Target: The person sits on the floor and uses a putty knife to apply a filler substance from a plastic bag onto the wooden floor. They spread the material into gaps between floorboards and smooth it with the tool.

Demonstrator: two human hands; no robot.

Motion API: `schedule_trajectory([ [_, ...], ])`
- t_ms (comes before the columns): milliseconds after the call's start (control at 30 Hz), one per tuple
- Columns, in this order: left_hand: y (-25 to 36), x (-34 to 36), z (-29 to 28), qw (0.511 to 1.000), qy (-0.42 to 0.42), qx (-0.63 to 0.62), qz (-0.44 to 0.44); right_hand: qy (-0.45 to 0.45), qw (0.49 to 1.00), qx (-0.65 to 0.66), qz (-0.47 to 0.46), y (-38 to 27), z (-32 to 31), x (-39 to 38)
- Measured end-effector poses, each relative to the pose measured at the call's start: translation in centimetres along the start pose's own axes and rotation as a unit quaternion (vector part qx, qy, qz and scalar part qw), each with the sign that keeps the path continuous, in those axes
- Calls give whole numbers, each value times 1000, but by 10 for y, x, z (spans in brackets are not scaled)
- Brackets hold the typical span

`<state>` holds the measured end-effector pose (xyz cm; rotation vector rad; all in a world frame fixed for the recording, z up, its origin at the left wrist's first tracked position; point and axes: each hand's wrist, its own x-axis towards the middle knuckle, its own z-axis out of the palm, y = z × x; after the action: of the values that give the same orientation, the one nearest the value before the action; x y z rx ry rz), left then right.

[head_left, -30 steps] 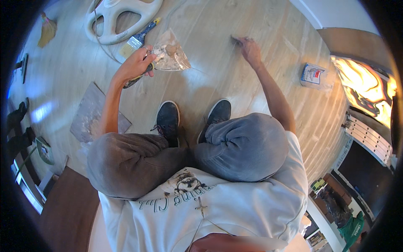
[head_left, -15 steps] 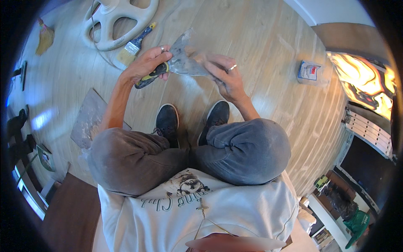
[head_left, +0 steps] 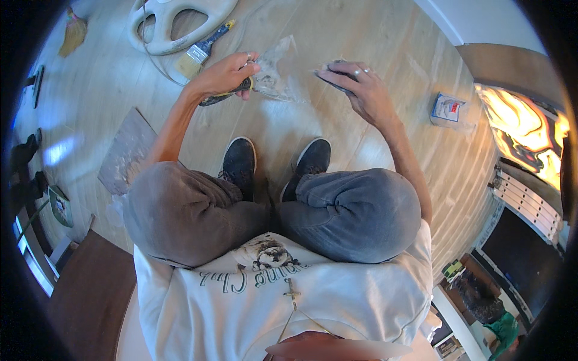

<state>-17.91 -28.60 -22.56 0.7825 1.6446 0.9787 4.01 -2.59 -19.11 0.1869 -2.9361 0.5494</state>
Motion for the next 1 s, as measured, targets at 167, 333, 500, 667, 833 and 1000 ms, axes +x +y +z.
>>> schedule_trajectory([
  [167, -1, 13, 14, 999, 24, -1, 22, -92, 988, -109, -64, 0, 1, 6],
  [333, -12, 18, 20, 998, 66, 10, -1, -201, 979, -5, -4, 45, 13, -22],
  [500, -15, 21, 15, 999, 39, 34, -16, -91, 986, 42, 132, 169, 58, -26],
  [667, -21, 16, 15, 999, 42, 12, -25, -39, 977, -29, 209, 225, 112, -26],
  [833, -22, 19, 15, 998, 45, 19, -30, -26, 977, -144, 156, 220, 139, -60],
  [1000, -31, 13, 12, 998, 61, 23, -20, -126, 974, -59, 181, 183, 122, -58],
])
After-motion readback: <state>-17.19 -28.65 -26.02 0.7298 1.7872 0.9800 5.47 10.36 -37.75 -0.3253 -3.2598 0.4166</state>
